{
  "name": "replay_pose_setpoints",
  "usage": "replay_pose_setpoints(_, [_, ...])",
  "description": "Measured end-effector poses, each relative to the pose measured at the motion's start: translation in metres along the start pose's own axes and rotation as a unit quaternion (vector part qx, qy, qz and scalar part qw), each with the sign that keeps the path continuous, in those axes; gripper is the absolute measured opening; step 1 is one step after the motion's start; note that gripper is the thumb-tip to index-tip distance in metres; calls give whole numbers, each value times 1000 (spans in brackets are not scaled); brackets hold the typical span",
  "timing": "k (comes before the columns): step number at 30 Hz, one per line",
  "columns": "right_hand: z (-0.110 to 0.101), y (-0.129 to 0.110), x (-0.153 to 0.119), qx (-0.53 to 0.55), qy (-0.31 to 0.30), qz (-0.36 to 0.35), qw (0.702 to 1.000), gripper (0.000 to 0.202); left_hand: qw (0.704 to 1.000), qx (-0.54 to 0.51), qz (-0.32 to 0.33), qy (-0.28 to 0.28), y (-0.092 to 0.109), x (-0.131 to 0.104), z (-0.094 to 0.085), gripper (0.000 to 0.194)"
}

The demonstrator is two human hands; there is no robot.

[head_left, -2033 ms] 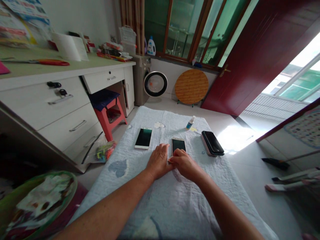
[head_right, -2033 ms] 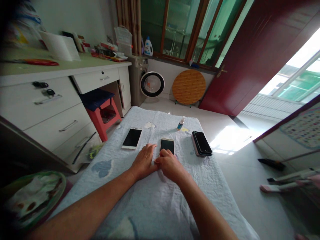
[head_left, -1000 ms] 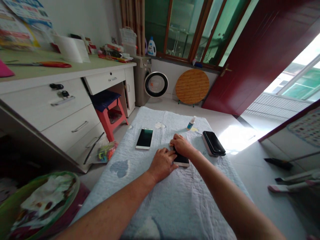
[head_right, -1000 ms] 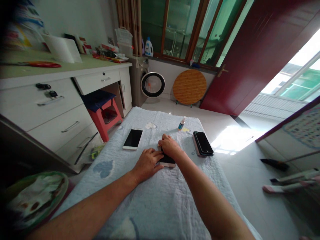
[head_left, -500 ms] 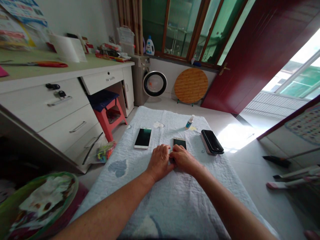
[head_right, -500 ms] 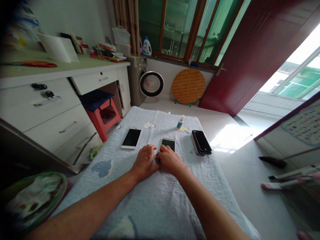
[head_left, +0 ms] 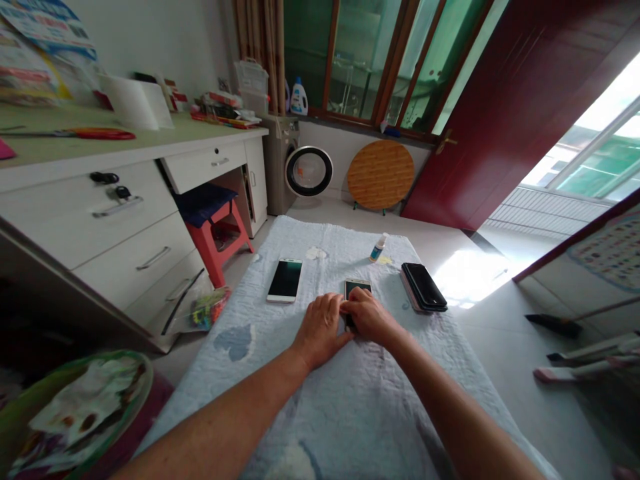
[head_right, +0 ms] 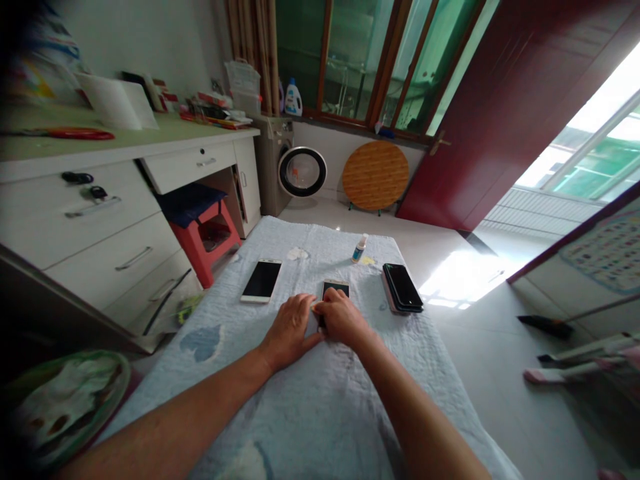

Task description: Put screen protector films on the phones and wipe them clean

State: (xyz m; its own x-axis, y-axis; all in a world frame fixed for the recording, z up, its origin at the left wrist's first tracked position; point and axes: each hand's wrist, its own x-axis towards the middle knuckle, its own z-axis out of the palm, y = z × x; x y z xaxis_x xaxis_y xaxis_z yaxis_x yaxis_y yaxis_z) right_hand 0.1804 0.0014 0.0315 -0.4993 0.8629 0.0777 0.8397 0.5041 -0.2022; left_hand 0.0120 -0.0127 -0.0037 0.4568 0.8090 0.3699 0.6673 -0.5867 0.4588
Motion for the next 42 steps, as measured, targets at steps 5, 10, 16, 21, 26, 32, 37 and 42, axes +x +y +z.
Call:
replay_pose_setpoints(5, [3, 24, 39, -19, -5, 21, 1000, 26, 999, 27, 14, -27, 3, 2, -3, 48])
replay_pose_setpoints(10, [-2, 39, 64, -42, -22, 23, 999, 30, 996, 32, 66, -56, 3, 5, -2, 41])
replay_pose_setpoints(16, [-5, 49, 77, -59, -50, 25, 997, 32, 996, 36, 66, -57, 3, 7, 0, 39])
replay_pose_setpoints(21, [-2, 63, 78, -67, -42, 66, 995, 31, 995, 44, 68, -53, 5, 7, -2, 38])
replay_pose_setpoints(26, [-1, 78, 57, -72, -20, 122, 990, 29, 995, 35, 77, -61, 5, 7, -3, 38])
replay_pose_setpoints(32, [5, 77, 29, -65, 32, 212, 975, 34, 994, 29, 79, -64, 5, 7, -2, 39])
replay_pose_setpoints(37, [5, 61, 9, -49, 54, 267, 961, 31, 994, 20, 73, -75, 3, 7, 2, 41])
replay_pose_setpoints(42, [5, 40, -16, 12, 69, 292, 954, 29, 995, 14, 69, -75, 1, 6, 5, 41])
